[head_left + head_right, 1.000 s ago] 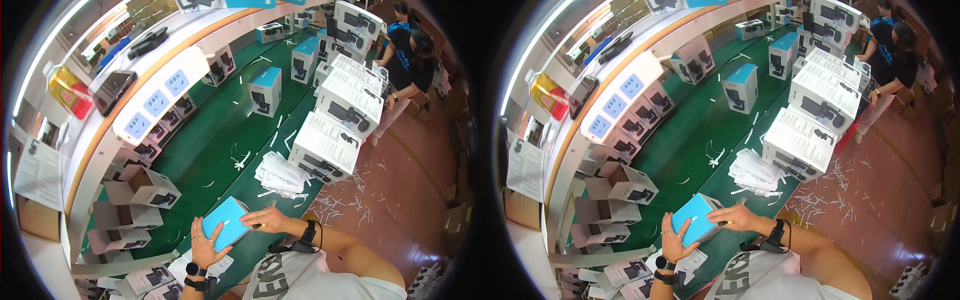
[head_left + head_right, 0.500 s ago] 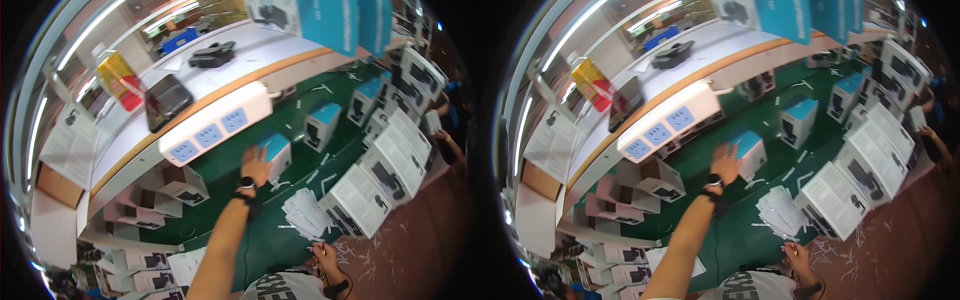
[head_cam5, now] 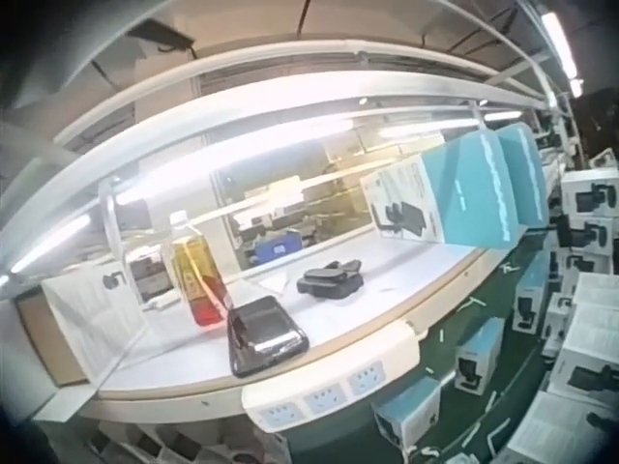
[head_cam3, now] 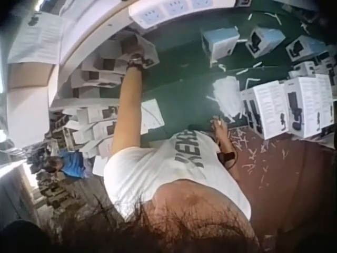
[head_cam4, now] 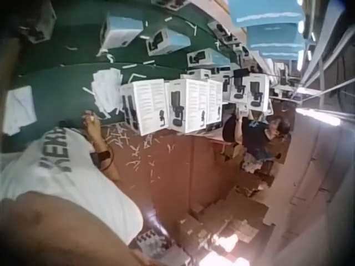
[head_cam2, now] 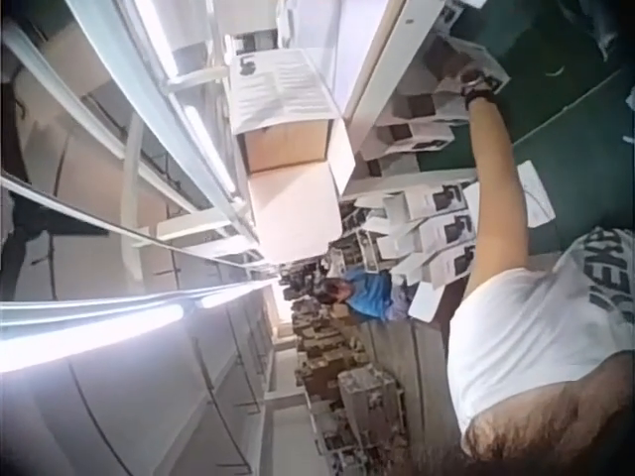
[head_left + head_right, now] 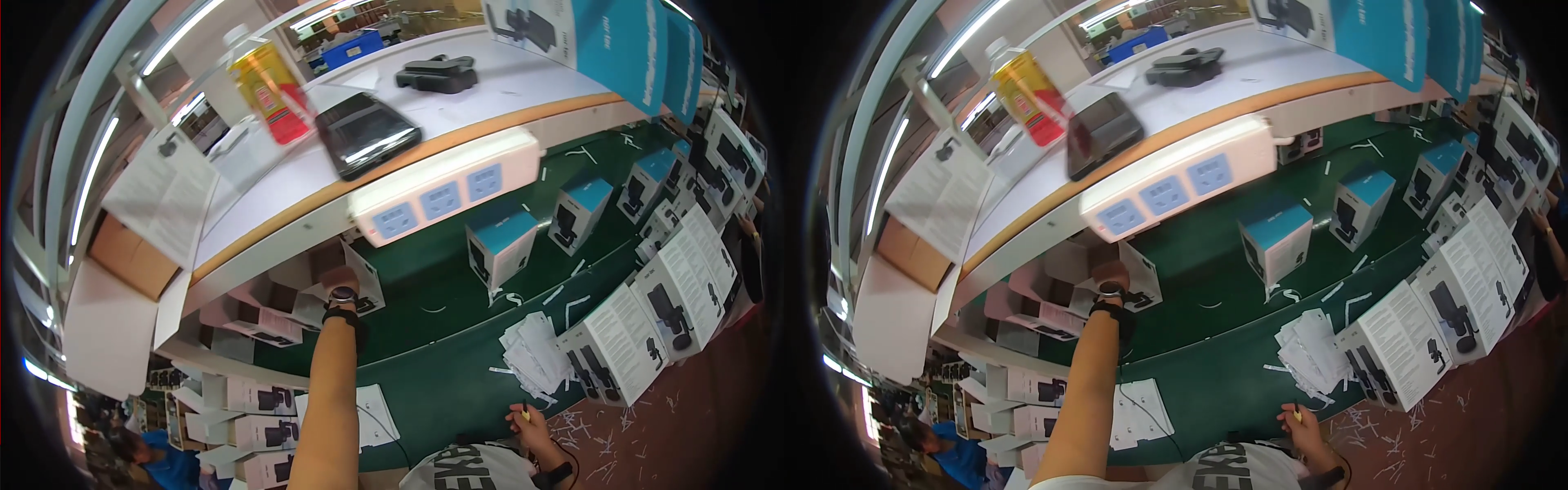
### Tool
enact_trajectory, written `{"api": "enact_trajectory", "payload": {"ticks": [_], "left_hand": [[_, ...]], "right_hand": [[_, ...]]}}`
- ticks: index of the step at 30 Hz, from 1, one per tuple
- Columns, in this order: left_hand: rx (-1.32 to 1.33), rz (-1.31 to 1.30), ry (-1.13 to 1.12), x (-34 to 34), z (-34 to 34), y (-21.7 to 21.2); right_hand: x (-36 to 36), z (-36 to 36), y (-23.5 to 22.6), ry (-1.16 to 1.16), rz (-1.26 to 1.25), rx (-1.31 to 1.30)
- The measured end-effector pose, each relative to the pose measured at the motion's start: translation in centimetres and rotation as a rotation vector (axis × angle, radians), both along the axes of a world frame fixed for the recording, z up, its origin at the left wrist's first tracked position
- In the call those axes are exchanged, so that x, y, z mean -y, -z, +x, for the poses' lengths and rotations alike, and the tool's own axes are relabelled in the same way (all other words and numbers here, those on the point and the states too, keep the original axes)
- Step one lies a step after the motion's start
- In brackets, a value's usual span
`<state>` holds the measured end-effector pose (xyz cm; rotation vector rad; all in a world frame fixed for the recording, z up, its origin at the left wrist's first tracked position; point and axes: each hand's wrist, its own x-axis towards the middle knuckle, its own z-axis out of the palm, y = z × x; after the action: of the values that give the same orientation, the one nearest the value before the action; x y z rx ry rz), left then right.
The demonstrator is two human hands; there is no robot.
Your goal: Packaging electronic components or products into boxes at an assembly station.
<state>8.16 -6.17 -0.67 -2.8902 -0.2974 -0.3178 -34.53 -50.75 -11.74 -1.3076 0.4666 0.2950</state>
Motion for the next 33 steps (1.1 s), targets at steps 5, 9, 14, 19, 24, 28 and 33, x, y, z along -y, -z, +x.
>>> {"api": "enact_trajectory", "payload": {"ticks": [5, 9, 14, 19, 24, 28, 33], "left_hand": [[0.006, 0.009, 0.391, -0.2, -8.2, -3.4], [-0.028, 0.087, 0.687, 1.9, -22.8, -8.1], [0.028, -0.146, 0.893, 4.1, -35.8, -5.3], [0.381, -0.677, 0.633, 3.9, -41.2, -4.4], [0.382, -0.648, -0.08, -5.1, -42.5, 9.0], [0.146, -0.419, -0.413, -11.1, -43.9, 15.6], [0.059, -0.457, -0.396, -14.8, -45.1, 16.4]], "right_hand": [[-4.6, 5.6, -4.1, -0.253, -0.128, 0.284], [-7.9, 9.2, -10.0, -0.204, -0.587, 0.658], [-12.3, 10.1, -10.0, -0.168, -0.549, 0.703], [-11.0, 7.4, -5.3, -0.039, -0.486, 0.473], [-14.1, 5.5, -7.9, 0.025, -0.204, 0.405], [-16.6, 6.2, -6.6, 0.044, -0.407, 0.49], [-16.5, 5.6, -8.4, -0.051, -0.439, 0.486]]}}
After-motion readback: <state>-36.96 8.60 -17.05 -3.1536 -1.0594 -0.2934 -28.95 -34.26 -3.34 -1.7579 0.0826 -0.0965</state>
